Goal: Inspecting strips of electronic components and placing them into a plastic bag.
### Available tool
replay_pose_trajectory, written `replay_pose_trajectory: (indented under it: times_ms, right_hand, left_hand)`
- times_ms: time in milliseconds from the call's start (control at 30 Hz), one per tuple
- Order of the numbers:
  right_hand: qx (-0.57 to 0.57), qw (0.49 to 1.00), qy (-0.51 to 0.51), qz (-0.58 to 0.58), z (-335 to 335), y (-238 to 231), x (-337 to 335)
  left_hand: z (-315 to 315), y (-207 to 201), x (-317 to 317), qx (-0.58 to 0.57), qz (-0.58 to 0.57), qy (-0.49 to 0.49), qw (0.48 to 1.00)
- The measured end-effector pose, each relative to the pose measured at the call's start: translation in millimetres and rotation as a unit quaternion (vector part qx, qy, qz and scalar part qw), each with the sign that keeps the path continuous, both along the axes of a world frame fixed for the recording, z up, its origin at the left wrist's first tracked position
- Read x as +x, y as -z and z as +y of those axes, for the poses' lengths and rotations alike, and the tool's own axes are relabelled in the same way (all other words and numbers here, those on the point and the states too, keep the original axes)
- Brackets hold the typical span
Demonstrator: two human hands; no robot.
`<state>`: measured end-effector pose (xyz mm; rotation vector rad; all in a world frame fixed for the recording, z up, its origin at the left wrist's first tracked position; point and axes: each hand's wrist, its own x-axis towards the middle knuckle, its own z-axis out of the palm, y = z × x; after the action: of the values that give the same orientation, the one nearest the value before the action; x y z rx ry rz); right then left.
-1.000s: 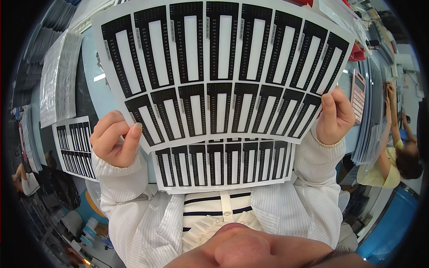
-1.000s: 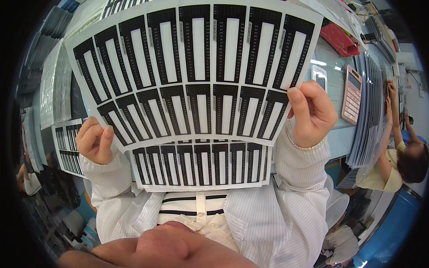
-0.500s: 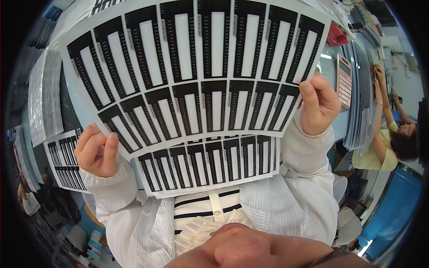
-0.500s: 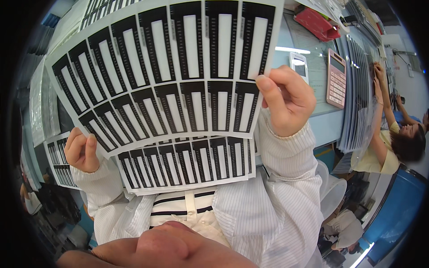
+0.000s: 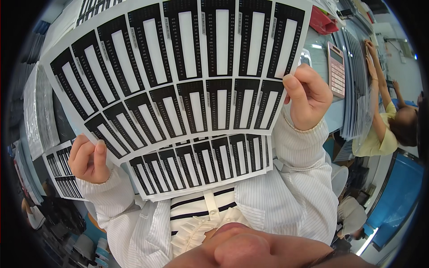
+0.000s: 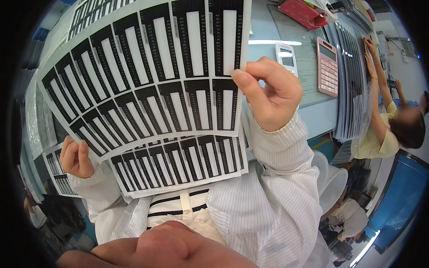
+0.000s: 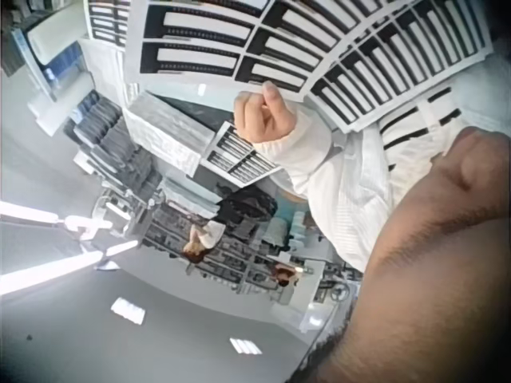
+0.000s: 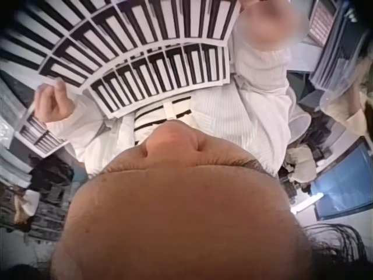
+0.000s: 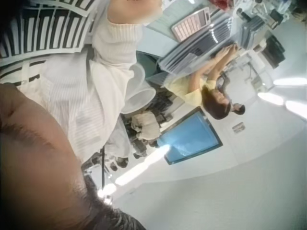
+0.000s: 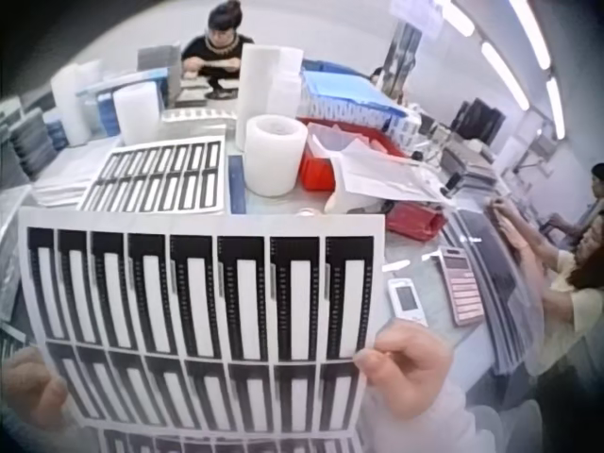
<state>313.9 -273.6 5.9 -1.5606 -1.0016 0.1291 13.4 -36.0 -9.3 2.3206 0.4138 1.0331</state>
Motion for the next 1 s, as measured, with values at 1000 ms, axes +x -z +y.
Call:
replay_pose_trajectory:
  times_ms: [1000]
  right_hand:
    - [-0.016,0.998,-0.033,-0.059,-2.9,6.6,3.1]
  left_hand:
    - [-0.5,-1.7,-4.2,-0.002,0.009,0.014,1.000]
